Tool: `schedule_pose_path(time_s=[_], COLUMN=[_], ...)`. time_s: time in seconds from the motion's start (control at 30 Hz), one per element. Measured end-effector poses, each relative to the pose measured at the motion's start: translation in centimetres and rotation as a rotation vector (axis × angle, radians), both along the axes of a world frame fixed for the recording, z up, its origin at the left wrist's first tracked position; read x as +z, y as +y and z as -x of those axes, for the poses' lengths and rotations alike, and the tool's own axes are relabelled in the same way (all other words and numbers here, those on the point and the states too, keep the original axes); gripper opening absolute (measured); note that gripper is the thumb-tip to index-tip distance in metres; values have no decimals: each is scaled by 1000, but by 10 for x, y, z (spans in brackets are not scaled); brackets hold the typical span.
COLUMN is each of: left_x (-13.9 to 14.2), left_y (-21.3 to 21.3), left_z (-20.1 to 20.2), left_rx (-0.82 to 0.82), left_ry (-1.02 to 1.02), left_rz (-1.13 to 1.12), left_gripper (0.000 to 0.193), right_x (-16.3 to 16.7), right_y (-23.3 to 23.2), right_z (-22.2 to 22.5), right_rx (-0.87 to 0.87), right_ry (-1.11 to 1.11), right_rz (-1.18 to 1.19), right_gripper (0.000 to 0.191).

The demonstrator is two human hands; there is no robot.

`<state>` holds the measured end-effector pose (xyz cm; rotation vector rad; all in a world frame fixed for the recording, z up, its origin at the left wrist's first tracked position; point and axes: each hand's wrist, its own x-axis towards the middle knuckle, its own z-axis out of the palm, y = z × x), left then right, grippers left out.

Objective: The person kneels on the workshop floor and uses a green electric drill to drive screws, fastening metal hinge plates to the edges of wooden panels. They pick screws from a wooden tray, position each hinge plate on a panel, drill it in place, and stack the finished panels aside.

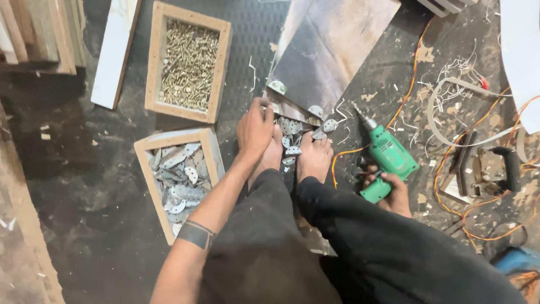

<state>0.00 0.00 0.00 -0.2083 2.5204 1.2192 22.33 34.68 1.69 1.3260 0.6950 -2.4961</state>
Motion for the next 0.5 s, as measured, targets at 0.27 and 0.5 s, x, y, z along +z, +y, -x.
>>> schedule_pose_path(time_s=[0.27, 0.5], left_x=[23, 11], left_y=[19, 37], left_z=[91, 84], left_rx=[-288, -343], left_ry=[114, -15], left_rz=[324, 404], left_gripper=[55, 41], right_x=[43, 16], right_y=[20, -43], right_z=[74, 195], right_rx=[918, 756], right_ry=[-306, 257], right_rz=[-1776, -1285], right_gripper=[87, 83])
